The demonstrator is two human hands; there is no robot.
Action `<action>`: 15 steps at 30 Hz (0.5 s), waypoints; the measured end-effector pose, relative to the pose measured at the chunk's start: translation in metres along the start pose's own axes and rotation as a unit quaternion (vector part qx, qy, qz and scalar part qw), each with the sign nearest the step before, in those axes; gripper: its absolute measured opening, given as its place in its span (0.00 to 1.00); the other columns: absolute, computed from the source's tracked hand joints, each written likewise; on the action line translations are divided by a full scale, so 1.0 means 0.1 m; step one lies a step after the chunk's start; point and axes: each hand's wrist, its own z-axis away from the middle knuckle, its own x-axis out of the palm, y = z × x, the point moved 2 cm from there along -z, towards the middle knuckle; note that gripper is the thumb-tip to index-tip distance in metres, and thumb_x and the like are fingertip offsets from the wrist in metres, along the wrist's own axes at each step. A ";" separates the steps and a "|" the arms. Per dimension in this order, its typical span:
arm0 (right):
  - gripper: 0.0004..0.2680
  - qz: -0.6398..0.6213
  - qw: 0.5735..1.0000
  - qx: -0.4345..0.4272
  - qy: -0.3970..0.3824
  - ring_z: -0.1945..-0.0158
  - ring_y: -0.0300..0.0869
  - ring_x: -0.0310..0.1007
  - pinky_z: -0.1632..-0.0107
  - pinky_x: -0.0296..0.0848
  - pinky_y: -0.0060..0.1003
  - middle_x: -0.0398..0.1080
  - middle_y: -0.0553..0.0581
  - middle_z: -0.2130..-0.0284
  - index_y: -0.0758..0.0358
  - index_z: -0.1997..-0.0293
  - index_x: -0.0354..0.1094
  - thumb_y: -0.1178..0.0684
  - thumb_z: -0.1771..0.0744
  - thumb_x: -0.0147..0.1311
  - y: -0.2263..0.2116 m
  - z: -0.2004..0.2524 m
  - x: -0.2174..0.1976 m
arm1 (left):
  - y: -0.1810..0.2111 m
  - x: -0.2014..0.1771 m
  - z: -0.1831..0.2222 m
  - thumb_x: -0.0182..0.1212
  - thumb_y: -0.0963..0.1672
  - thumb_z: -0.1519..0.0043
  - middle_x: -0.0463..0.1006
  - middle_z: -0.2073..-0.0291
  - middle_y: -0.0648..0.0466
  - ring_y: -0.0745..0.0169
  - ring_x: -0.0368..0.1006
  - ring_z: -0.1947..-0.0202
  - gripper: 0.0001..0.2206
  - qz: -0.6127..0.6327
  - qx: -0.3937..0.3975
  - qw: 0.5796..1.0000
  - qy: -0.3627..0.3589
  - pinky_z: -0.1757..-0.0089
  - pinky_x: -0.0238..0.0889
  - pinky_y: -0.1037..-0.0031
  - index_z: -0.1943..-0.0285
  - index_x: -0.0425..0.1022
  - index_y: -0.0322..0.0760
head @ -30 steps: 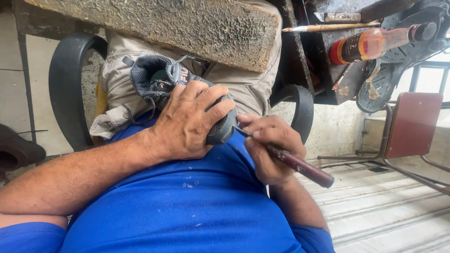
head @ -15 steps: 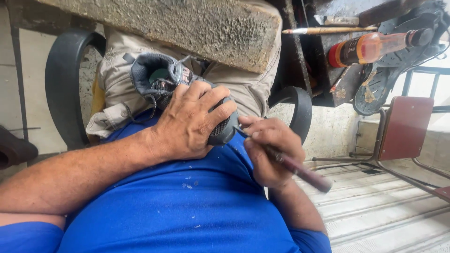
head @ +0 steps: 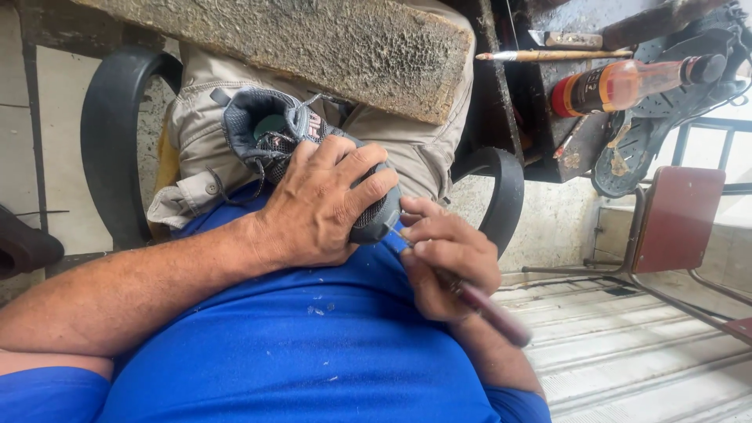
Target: Scraping the sole of a shoe with a hand tool at a repair bench
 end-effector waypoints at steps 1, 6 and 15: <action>0.04 0.000 1.000 -0.002 -0.001 0.52 0.67 0.80 0.43 0.82 0.62 0.73 0.68 0.65 0.63 0.62 0.64 0.60 0.33 0.56 0.00 -0.03 0.03 | -0.01 -0.01 0.00 0.59 0.54 0.49 0.71 0.42 0.50 0.44 0.65 0.53 0.26 -0.002 0.000 1.000 0.002 0.63 0.56 0.52 0.43 0.67 0.44; 0.05 -0.052 0.998 0.017 0.043 0.52 0.64 0.80 0.45 0.84 0.58 0.72 0.67 0.63 0.62 0.57 0.66 0.63 0.33 0.57 0.13 0.04 -0.01 | 0.01 -0.05 -0.01 0.60 0.48 0.55 0.72 0.43 0.52 0.45 0.65 0.53 0.27 -0.006 0.003 1.000 0.015 0.63 0.56 0.55 0.43 0.68 0.44; 0.02 -0.113 0.993 0.028 0.021 0.63 0.47 0.78 0.39 0.77 0.59 0.76 0.58 0.67 0.55 0.60 0.68 0.54 0.32 0.57 0.17 -0.02 0.07 | -0.02 -0.04 0.10 0.66 0.51 0.61 0.70 0.39 0.49 0.45 0.66 0.52 0.36 -0.021 0.010 1.000 0.010 0.59 0.57 0.54 0.39 0.67 0.43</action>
